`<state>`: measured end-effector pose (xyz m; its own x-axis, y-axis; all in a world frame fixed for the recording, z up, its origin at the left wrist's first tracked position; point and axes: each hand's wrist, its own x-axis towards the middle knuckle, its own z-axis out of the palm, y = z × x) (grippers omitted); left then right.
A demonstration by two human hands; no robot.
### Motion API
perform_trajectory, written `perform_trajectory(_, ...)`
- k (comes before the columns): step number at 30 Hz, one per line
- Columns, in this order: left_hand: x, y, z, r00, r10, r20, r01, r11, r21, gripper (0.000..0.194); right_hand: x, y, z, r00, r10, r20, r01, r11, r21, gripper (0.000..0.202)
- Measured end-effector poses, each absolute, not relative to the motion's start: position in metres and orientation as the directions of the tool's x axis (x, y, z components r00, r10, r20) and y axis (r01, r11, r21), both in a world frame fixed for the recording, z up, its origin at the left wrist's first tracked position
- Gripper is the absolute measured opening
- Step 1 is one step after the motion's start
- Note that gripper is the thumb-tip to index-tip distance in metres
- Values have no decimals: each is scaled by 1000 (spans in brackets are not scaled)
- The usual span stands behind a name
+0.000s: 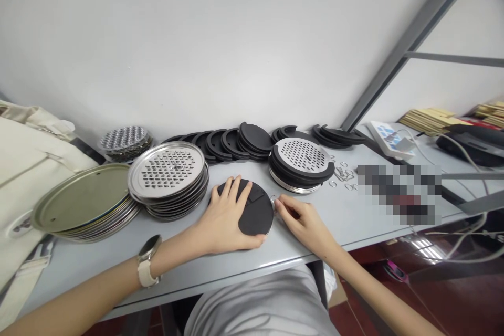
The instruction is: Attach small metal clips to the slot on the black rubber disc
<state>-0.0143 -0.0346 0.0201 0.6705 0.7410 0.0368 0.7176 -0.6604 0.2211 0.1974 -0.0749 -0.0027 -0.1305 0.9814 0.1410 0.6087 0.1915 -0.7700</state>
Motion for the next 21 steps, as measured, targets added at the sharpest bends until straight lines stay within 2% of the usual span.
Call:
perform_trajectory(12, -17, -34, 20, 720, 691, 57, 669, -714, 204, 94, 199, -73, -5, -117, 981, 157, 674, 194, -713, 27)
perform_trajectory(15, -18, -33, 22, 764, 641, 71, 616, -758, 212, 81, 199, -73, -6, -121, 982, 148, 689, 190, -699, 27)
perform_trajectory(18, -18, -32, 24, 802, 591, 85, 563, -795, 225, 59, 198, -73, -6, -147, 979, 144, 706, 206, -677, 29)
perform_trajectory(21, -18, -30, 25, 803, 587, 100, 548, -794, 263, 45, 198, -73, -6, -177, 974, 142, 722, 227, -654, 31)
